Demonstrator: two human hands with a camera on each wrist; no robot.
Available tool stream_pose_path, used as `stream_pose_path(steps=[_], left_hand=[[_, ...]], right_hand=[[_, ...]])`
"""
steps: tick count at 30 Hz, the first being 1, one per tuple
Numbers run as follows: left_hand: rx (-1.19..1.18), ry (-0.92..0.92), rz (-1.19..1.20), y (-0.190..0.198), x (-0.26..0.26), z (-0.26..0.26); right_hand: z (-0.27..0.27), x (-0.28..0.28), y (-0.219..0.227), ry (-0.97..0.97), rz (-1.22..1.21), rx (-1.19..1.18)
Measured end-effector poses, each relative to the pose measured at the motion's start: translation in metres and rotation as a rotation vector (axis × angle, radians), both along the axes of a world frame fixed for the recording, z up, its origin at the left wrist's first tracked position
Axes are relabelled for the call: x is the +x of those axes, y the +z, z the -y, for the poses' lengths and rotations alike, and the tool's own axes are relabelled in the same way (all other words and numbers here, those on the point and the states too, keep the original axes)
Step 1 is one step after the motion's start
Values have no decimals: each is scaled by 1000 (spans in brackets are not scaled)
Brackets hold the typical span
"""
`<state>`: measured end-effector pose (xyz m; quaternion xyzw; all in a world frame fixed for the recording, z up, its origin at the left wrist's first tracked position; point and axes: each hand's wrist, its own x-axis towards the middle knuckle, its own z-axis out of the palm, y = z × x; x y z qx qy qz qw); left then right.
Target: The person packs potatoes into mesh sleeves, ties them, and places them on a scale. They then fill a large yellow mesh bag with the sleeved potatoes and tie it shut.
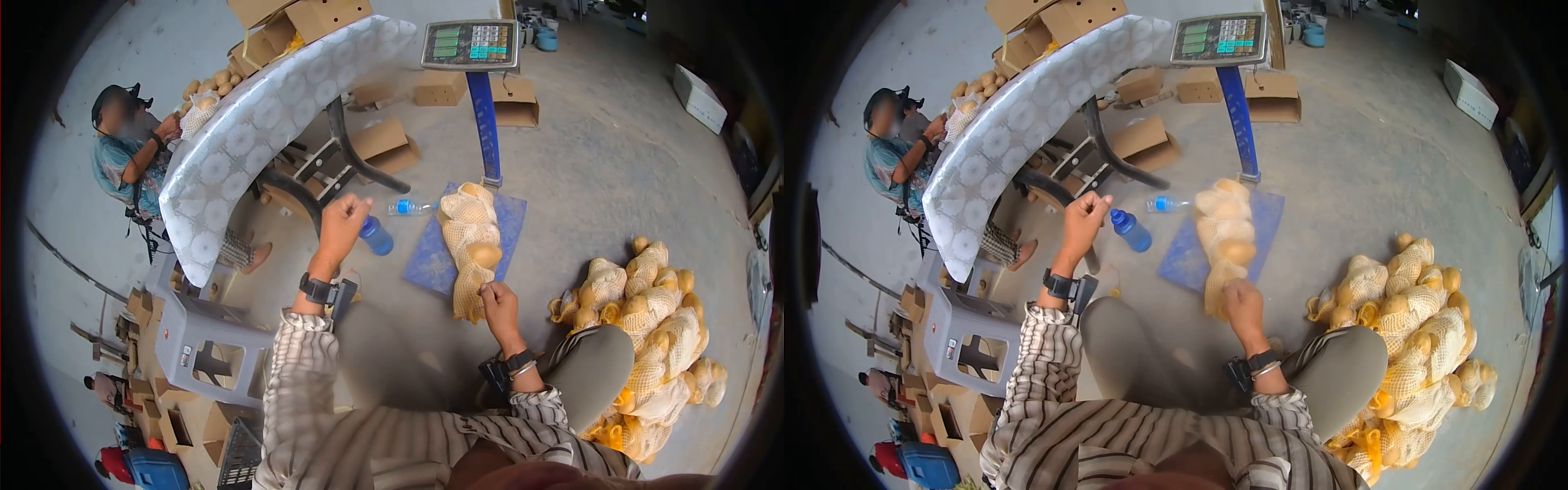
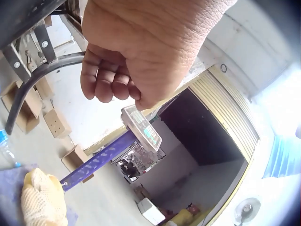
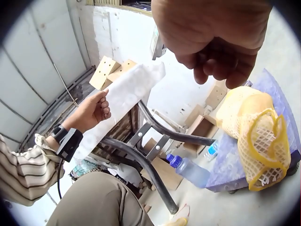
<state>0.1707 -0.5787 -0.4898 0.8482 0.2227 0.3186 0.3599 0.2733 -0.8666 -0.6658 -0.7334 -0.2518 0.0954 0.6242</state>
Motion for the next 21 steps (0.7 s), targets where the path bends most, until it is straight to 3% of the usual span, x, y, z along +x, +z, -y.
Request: stream_pose_path(steps=[8, 15, 17, 21], left_hand=[[153, 103, 77, 55, -15, -20], [144, 217, 131, 105, -42, -83], [348, 332, 125, 120, -54, -115], [571, 471, 126, 174, -81, -150]], right_hand=[[6, -2, 2, 24, -38, 7], [6, -2, 4, 46, -84, -18], [4, -1, -10, 16, 42, 11], [4, -3, -16, 22, 27, 12]])
